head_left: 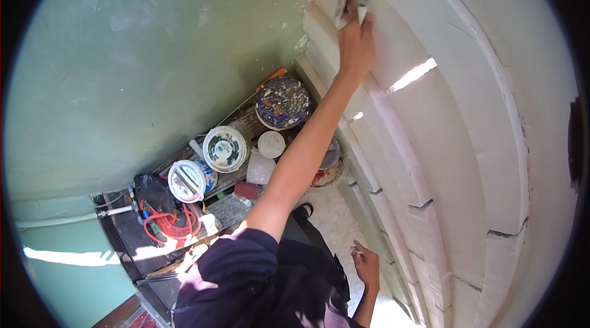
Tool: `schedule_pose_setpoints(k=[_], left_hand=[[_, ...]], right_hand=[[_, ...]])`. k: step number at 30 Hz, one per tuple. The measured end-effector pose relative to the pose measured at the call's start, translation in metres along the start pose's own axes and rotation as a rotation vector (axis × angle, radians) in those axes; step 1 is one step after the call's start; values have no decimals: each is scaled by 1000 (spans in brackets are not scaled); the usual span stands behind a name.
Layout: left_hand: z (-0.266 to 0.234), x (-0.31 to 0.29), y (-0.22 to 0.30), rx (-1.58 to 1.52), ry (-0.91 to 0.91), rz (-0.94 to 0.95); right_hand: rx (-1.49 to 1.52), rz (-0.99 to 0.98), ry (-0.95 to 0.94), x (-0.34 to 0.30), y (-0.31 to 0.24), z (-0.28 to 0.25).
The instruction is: Sanding a concrete wall ledge with sandpaper to smooth the surface.
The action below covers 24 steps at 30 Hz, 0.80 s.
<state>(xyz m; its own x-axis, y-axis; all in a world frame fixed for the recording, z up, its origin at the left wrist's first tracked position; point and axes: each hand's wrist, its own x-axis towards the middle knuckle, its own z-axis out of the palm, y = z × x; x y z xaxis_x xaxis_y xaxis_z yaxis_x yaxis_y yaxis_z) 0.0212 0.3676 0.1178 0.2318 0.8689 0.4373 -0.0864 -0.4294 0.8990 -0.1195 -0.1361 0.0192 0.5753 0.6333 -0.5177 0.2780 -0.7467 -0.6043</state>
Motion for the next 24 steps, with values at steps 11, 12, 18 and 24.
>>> schedule_pose_setpoints(k=[11, 12, 18, 24], left_hand=[[-38, 44, 33, 255, -396, -278], [-41, 32, 24, 271, -382, -282], [-9, -65, -5, 27, -182, 110], [-34, 8, 0, 14, -232, -201]], right_hand=[[156, 111, 29, -28, 11, 15], [155, 101, 11, -33, 11, 14], [94, 111, -68, -26, 21, 24], [144, 132, 36, -25, 9, 16]])
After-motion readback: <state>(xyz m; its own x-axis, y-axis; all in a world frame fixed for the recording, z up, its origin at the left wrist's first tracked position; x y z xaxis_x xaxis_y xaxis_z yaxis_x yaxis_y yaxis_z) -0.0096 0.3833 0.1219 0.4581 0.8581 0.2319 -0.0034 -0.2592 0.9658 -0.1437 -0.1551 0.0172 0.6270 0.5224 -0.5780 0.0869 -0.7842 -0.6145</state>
